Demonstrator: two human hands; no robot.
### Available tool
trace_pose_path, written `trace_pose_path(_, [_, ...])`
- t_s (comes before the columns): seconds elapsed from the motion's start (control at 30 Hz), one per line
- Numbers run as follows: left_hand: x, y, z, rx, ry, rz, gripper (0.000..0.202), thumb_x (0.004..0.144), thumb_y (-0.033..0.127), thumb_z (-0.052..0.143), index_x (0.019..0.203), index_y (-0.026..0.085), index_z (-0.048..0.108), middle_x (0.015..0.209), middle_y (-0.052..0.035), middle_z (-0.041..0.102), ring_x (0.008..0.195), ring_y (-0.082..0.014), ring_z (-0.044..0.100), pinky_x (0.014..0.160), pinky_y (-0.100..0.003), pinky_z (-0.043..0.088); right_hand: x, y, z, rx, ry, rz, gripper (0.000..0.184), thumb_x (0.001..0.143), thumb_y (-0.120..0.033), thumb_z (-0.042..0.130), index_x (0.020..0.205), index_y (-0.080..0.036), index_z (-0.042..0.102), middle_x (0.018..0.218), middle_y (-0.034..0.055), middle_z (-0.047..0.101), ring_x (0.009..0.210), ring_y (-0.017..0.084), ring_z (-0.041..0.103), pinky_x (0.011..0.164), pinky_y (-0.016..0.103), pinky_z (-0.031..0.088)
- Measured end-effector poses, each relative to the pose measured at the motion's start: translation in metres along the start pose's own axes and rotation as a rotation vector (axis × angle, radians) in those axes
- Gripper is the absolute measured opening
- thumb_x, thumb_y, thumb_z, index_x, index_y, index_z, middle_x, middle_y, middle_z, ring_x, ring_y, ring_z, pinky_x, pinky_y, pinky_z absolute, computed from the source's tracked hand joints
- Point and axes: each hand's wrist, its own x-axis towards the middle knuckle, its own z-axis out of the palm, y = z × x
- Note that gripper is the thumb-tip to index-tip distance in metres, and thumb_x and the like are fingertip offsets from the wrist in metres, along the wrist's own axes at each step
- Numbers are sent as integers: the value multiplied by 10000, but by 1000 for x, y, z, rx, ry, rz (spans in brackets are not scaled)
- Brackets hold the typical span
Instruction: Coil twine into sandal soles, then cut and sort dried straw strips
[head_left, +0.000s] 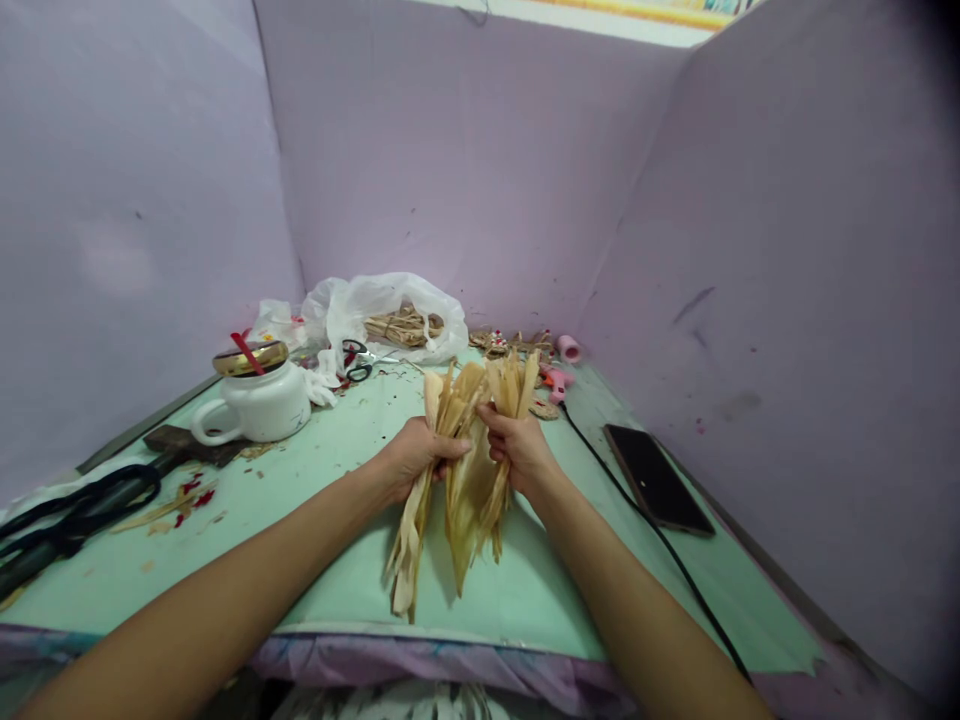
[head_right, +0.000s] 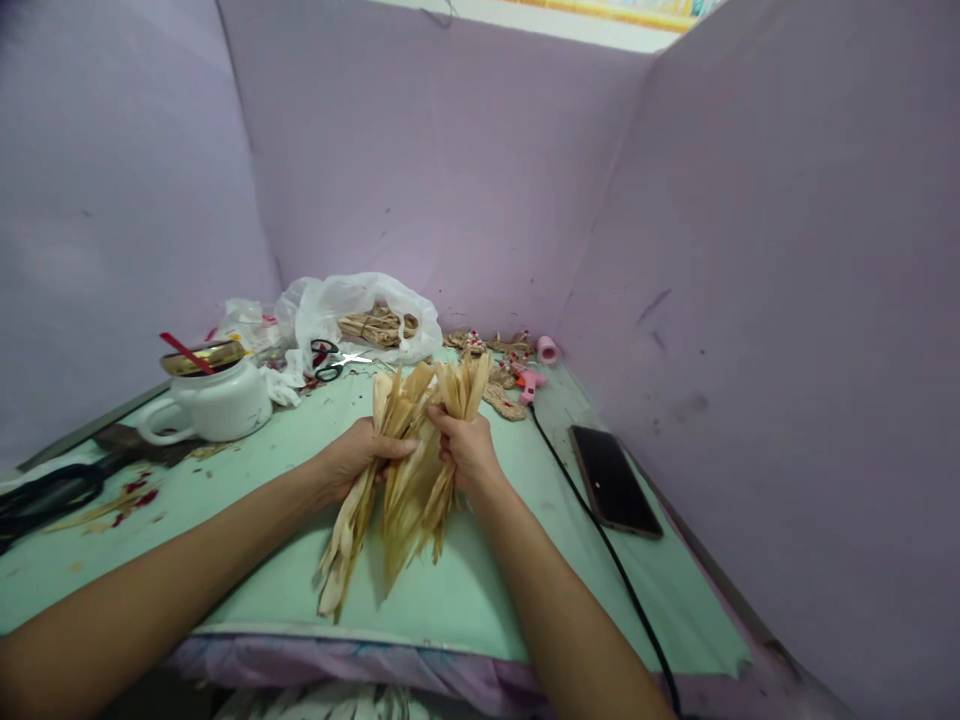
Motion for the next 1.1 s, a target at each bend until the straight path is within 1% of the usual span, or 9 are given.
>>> trace_pose_path(0.17, [7, 0, -5, -118, 105, -111, 79, 605, 124, 646, 625, 105, 572, 416, 22, 490, 319, -70, 401, 337, -191, 295, 2, -8, -8, 73, -42, 77, 208, 568, -180, 701, 635, -145, 508, 448, -90, 402, 326, 6, 276, 275, 121, 154])
trace_pose_path(0.3, [7, 2, -7, -139, 98, -142, 87, 620, 120, 651, 679, 110, 587, 459, 6, 536, 383, -111, 498, 389, -213, 383, 0, -11, -10, 93, -51, 154, 174, 603, -180, 698, 663, -137, 542, 502, -48, 502, 350, 28, 407, 263, 106, 203])
trace_pose_path(0.43, [6, 3, -7, -144, 91, -157, 96, 641, 127, 643, 723, 108, 597, 480, -2, 553, 422, -131, 538, 420, -227, 420, 1, -11, -12, 114, -49, 210, 146, 674, -193, 663, 626, -141, 535, 456, -47, 491, 324, 27, 390, 248, 100, 228])
trace_pose_path(0.67, [7, 2, -7, -105, 127, -128, 112, 627, 131, 660, 618, 122, 549, 395, 45, 455, 304, -64, 387, 331, -185, 299, 2, -12, -16, 144, -18, 146, 159, 615, -128, 697, 635, -143, 540, 459, -76, 484, 313, 2, 366, 254, 79, 244])
trace_pose_path(0.77, [3, 3, -5, -61, 172, -30, 151, 571, 112, 695, 618, 122, 552, 392, 61, 448, 306, -44, 361, 322, -167, 252, 1, -10, -15, 130, -19, 128, 168, 586, -127, 717, 638, -140, 558, 486, -60, 527, 328, 15, 411, 256, 92, 261])
trace_pose_path(0.83, [0, 4, -3, -11, 178, 72, 222, 518, 127, 741, 684, 118, 594, 433, 57, 499, 332, -43, 389, 334, -164, 259, 0, -7, -13, 118, -29, 121, 152, 586, -127, 716, 654, -135, 581, 503, -43, 559, 337, 29, 438, 261, 107, 277])
trace_pose_path(0.93, [-4, 6, 0, 35, 52, 158, 328, 491, 162, 765, 793, 104, 652, 552, 4, 613, 427, -83, 504, 391, -178, 345, -5, -3, -6, 68, -92, 111, 136, 604, -135, 694, 719, -129, 620, 611, 5, 645, 352, 41, 470, 273, 127, 293])
trace_pose_path(1.0, [-3, 6, -1, 6, 2, 154, 356, 484, 111, 745, 831, 95, 664, 628, -31, 660, 530, -138, 587, 470, -207, 426, -9, -2, -3, 18, -169, 125, 170, 614, -154, 681, 777, -132, 637, 737, 43, 688, 379, 51, 503, 279, 136, 295])
trace_pose_path(1.1, [3, 5, -7, -138, 98, 64, 384, 472, 6, 673, 847, 86, 655, 634, -44, 673, 591, -200, 632, 558, -279, 496, -9, -5, -2, 0, -185, 114, 187, 626, -182, 674, 803, -142, 630, 824, 60, 695, 397, 47, 503, 282, 134, 287])
